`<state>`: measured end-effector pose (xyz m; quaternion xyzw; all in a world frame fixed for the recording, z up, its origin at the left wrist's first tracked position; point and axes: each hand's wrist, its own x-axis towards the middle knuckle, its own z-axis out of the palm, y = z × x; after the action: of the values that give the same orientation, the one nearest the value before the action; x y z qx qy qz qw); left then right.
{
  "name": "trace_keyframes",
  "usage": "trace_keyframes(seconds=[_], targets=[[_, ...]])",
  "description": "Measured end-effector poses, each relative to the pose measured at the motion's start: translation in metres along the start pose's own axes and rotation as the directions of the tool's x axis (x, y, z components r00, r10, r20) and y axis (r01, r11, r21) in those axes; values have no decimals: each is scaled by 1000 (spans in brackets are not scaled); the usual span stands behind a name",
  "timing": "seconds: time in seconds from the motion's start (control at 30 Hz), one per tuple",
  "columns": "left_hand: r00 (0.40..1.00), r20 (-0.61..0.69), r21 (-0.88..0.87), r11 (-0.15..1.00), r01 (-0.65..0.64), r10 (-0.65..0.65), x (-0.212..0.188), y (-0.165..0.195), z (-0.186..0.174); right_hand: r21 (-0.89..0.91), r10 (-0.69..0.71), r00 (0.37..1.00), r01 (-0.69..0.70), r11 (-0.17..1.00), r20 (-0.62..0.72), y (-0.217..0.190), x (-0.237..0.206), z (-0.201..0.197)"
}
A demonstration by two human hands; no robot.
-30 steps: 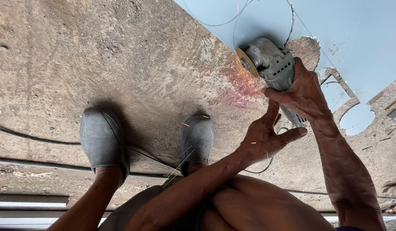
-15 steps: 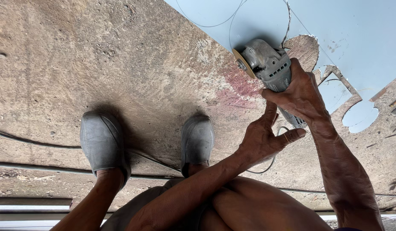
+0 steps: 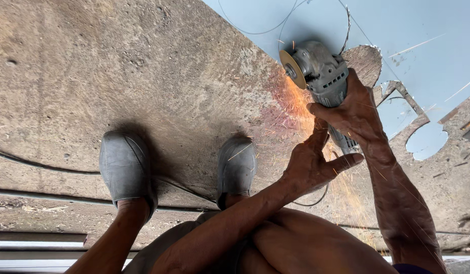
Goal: The person uses an angle grinder to cut circular shapes from a large metal sheet. They follow pre-drawn circular outlines, cutting along the lines and removing the cut-out pieces as they finish each circle.
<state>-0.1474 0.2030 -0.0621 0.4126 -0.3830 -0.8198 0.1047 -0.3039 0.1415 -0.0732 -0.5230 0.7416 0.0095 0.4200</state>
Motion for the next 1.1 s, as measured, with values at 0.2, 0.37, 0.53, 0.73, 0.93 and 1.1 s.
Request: trace_keyframes(seconds=[0.2, 0.37, 0.53, 0.73, 0.93, 1.1], targets=[[991, -46, -11, 992, -123, 122, 5, -10, 7, 68, -38, 999, 38, 997, -3, 0, -3, -2], [994, -42, 49, 994, -100, 102, 7, -14, 10, 36, -45, 999, 45, 998, 4, 5, -3, -3], [1000, -6, 52, 999, -10, 10, 4, -8, 8, -52, 26, 999, -25, 998, 24, 14, -3, 1], [1000, 15, 41, 999, -25, 24, 6, -7, 7, -87, -28, 999, 29, 996, 16, 19, -3, 3], [976, -108, 132, 976, -174, 189, -1, -10, 7, -3, -17, 1000, 17, 1000, 4, 11, -2, 4], [986, -82, 64, 988, -139, 144, -1, -3, -5, 26, -44, 999, 45, 999, -20, -3, 2, 3]])
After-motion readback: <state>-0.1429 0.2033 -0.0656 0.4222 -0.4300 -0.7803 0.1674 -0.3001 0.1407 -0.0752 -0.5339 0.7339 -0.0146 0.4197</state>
